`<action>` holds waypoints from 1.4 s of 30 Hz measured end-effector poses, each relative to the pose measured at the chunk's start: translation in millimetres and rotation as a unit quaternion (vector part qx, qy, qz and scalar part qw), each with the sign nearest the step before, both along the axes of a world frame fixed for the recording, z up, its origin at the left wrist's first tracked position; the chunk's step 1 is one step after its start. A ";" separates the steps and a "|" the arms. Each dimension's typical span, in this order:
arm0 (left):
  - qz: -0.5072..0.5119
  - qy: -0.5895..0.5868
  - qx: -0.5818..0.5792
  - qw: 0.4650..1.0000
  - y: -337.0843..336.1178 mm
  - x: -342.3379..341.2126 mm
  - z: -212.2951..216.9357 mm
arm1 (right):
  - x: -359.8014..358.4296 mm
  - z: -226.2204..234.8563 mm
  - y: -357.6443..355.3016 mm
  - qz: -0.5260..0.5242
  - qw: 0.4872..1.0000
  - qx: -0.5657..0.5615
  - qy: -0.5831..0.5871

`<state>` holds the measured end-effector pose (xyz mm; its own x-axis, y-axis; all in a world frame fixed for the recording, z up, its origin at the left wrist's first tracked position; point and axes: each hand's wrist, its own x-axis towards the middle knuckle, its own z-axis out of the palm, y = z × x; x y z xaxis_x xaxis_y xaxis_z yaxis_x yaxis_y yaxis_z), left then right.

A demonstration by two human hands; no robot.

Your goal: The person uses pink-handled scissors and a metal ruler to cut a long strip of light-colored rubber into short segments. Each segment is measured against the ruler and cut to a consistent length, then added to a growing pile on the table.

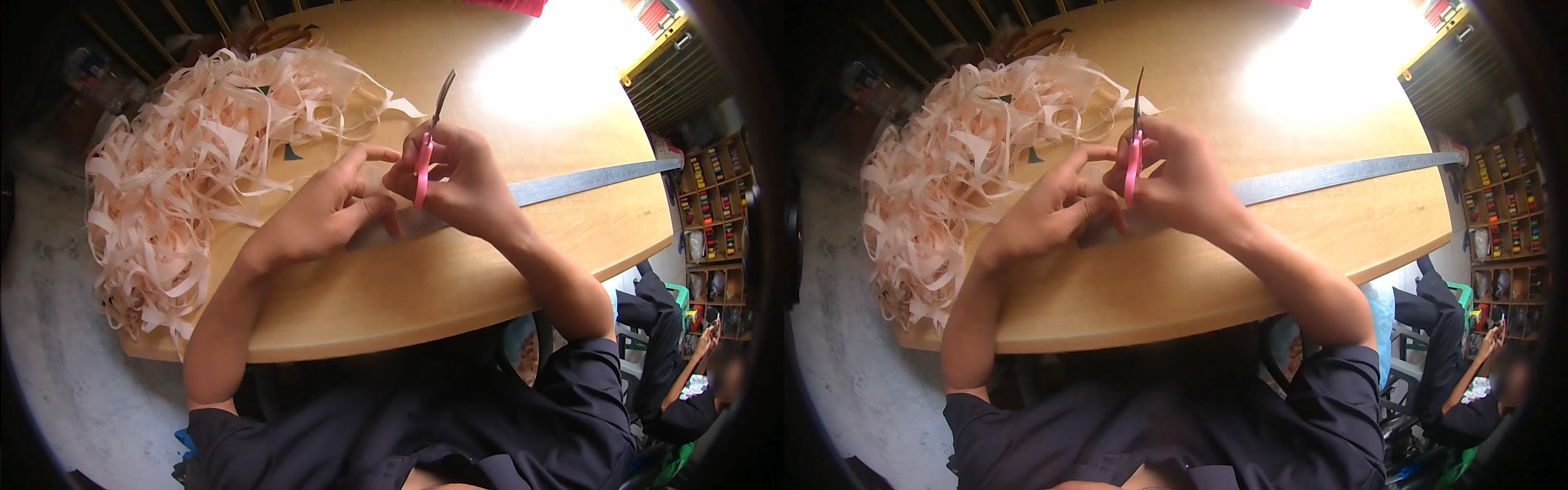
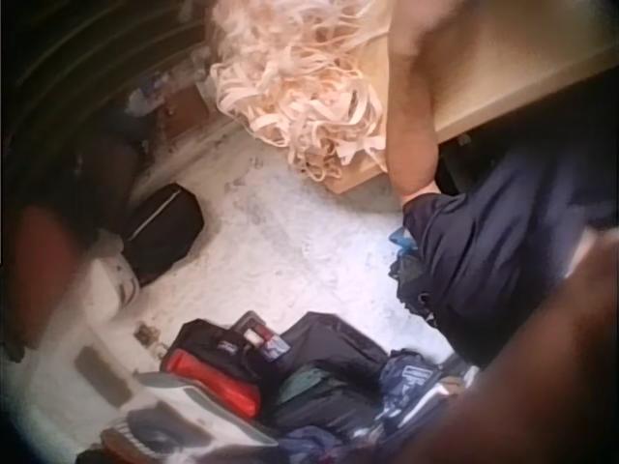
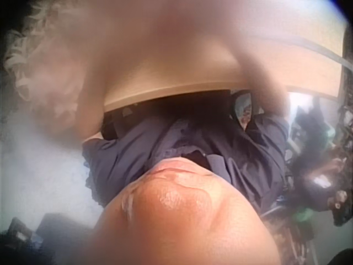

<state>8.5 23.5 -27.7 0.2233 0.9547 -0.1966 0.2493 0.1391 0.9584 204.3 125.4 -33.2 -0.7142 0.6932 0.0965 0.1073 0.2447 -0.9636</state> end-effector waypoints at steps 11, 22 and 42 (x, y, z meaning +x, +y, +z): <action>0.020 -0.005 0.041 0.999 -7.5 1.4 -1.0 | -3.6 1.0 1.2 0.009 0.997 -0.071 0.025; 0.062 0.153 -0.046 0.985 -29.2 -22.0 18.9 | 35.3 33.5 5.8 -0.077 0.974 -0.044 -0.210; 0.065 0.212 -0.005 0.975 -46.3 -16.4 29.9 | 48.8 19.8 3.2 -0.093 0.963 0.072 -0.243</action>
<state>-7.9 -22.8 2.2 -0.0036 0.9671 -0.2543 0.6031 0.2049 0.7709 253.1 128.6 -13.4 -0.5640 0.8179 -0.1139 0.5919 0.3043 -0.7464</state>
